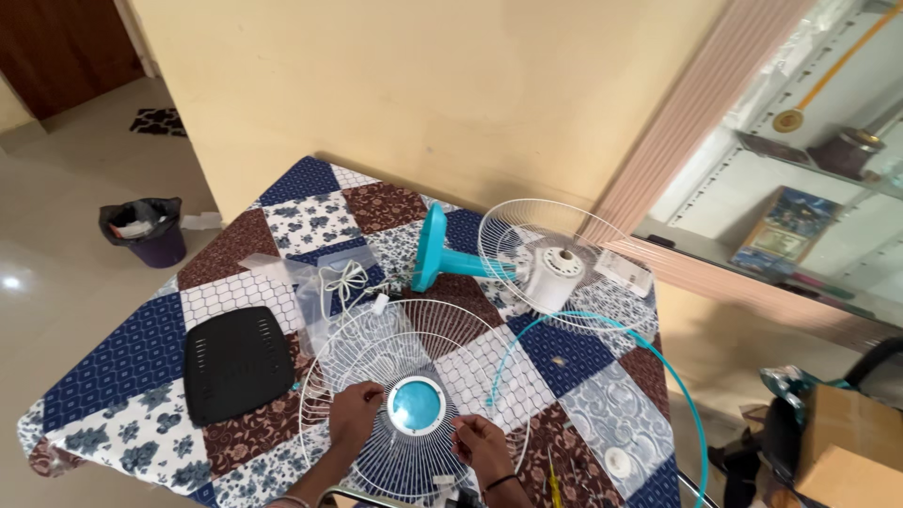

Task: The person assembles a table fan by attaching the fan blades to the motor hub and securing them with a nut. The person then places the front wire cage over the blades and aligns it with the fan body.

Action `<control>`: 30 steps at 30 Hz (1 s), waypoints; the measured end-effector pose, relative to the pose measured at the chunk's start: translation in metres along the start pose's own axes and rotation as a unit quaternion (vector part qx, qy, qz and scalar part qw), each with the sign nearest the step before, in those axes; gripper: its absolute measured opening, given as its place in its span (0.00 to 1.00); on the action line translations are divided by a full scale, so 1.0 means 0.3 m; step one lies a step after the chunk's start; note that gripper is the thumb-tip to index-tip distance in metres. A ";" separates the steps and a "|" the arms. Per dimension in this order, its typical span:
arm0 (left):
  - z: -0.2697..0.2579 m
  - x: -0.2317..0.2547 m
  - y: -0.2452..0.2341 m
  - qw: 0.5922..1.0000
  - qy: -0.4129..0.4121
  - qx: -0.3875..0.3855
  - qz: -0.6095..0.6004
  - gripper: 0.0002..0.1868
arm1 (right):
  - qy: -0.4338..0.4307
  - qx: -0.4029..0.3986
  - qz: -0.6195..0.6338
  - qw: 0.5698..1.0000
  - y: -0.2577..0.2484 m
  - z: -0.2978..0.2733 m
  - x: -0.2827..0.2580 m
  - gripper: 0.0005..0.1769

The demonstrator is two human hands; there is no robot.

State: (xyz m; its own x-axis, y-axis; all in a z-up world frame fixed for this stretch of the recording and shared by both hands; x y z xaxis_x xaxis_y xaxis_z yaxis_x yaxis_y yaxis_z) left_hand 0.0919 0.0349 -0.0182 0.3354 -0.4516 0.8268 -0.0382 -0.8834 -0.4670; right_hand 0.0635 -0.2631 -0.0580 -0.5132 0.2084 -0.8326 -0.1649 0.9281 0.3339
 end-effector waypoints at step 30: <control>0.173 0.000 0.097 0.990 -0.046 -0.066 0.116 0.05 | 0.095 0.061 -0.061 0.992 -0.127 0.180 0.132 0.10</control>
State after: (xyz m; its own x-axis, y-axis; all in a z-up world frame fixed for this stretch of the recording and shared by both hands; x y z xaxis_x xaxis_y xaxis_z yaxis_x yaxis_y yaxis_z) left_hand 0.1397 0.0157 -0.0482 0.3868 -0.6365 0.6673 -0.2448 -0.7685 -0.5911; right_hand 0.0950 -0.2736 -0.1277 -0.6473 0.0416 -0.7611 -0.1386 0.9754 0.1712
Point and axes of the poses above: each hand's wrist, its own z-axis towards the middle knuckle, its own y-axis out of the palm, x = y × z, the point moved 10 cm from there along z, towards the middle knuckle, and after that the axes turned 15 degrees about -x, right-handed, at the moved point
